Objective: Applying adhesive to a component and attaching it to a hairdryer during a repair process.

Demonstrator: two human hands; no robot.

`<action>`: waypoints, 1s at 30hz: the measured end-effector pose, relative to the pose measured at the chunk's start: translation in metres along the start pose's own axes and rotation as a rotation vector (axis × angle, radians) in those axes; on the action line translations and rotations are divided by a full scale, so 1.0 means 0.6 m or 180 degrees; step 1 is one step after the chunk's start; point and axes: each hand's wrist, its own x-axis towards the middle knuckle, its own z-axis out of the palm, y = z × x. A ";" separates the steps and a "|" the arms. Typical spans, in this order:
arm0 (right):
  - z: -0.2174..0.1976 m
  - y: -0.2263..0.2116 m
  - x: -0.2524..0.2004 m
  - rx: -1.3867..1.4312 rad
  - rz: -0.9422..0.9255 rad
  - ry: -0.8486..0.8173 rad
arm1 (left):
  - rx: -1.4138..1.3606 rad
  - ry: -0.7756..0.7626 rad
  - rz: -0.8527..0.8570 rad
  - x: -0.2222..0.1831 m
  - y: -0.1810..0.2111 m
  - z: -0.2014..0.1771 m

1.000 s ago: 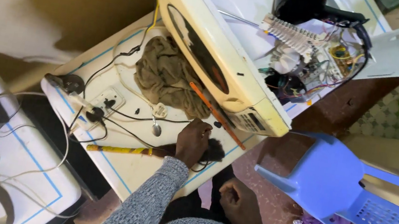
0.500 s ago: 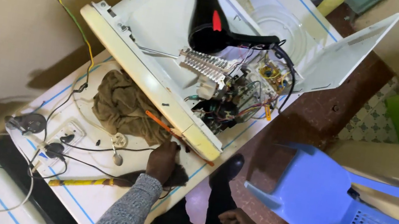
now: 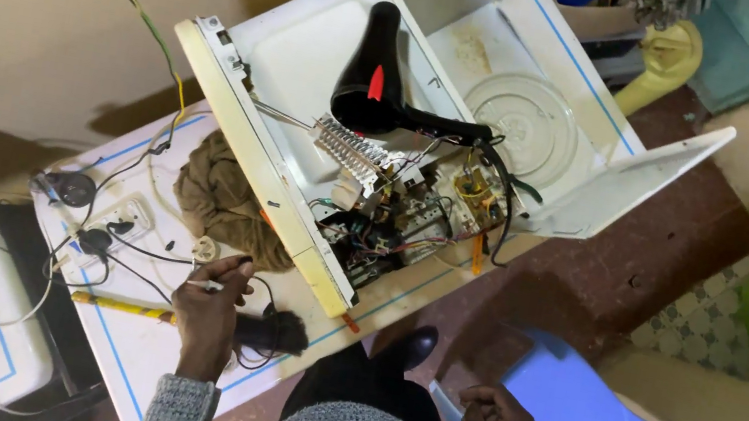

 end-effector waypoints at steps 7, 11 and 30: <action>0.000 -0.099 0.026 0.0059 0.0023 0.0044 | 0.0436 -0.0356 0.2487 0.024 0.084 0.029; 0.047 -0.122 0.029 0.0231 -0.0340 0.0151 | 0.1289 -0.0589 0.3979 0.086 0.062 0.032; 0.010 -0.316 -0.073 0.1381 -0.2026 0.0466 | -0.0136 -0.1921 0.0478 -0.087 0.220 -0.043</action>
